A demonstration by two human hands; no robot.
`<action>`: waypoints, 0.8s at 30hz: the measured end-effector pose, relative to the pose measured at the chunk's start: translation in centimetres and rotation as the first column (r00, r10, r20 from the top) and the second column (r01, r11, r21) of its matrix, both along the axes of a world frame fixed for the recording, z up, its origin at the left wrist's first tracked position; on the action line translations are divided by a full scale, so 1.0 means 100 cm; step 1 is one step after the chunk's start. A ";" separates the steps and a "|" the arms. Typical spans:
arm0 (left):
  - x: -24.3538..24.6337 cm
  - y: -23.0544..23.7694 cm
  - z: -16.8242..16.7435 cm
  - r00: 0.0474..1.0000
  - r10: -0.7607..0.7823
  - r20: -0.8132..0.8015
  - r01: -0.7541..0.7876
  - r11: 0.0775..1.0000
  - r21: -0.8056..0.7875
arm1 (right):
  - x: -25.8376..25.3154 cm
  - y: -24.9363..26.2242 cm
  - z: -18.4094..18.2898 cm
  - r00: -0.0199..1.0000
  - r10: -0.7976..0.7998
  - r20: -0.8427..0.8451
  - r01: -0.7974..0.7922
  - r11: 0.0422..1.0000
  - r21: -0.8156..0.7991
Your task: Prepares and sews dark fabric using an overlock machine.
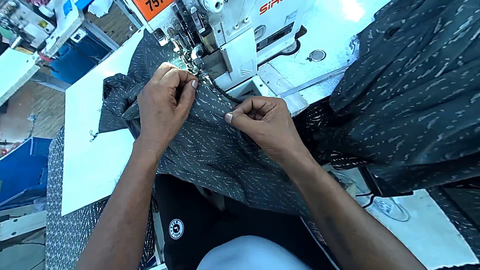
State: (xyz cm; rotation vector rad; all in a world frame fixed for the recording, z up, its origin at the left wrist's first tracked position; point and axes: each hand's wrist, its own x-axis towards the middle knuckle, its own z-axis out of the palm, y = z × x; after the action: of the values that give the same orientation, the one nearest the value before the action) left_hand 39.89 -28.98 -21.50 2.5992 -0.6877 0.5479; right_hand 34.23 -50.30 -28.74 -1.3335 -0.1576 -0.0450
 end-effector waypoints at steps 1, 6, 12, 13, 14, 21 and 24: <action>0.000 0.000 -0.001 1.000 0.001 0.017 -0.001 1.000 0.007 | 0.000 0.000 -0.001 1.000 -0.002 0.000 0.002 1.000 0.001; -0.002 0.000 -0.005 0.996 -0.013 0.091 0.009 0.999 0.048 | 0.000 0.002 0.000 0.999 -0.036 -0.025 0.035 0.999 -0.017; -0.004 -0.005 -0.007 0.989 0.013 0.147 -0.024 0.997 0.076 | 0.002 0.004 0.003 0.977 0.069 -0.203 -0.030 0.982 0.187; -0.006 -0.006 -0.007 0.987 0.016 0.163 -0.031 0.995 0.094 | 0.002 0.003 0.005 0.962 0.131 -0.240 -0.081 0.975 0.209; -0.009 -0.008 -0.006 0.984 0.022 0.177 -0.044 0.991 0.126 | 0.003 0.002 0.007 0.944 0.191 -0.270 -0.137 0.969 0.206; -0.043 -0.022 -0.009 0.968 0.121 0.220 -0.187 0.933 0.309 | 0.013 -0.014 0.003 0.915 0.394 -0.084 -0.381 0.914 0.136; -0.041 -0.023 -0.011 0.966 0.135 0.220 -0.190 0.949 0.253 | 0.014 -0.013 -0.001 0.905 0.424 -0.040 -0.416 0.900 0.130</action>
State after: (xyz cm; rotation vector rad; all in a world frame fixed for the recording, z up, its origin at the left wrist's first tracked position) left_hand 35.80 -31.32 -22.61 2.9044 -0.6527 0.8292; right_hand 35.61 -51.57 -28.88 -1.1559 -0.3783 0.3533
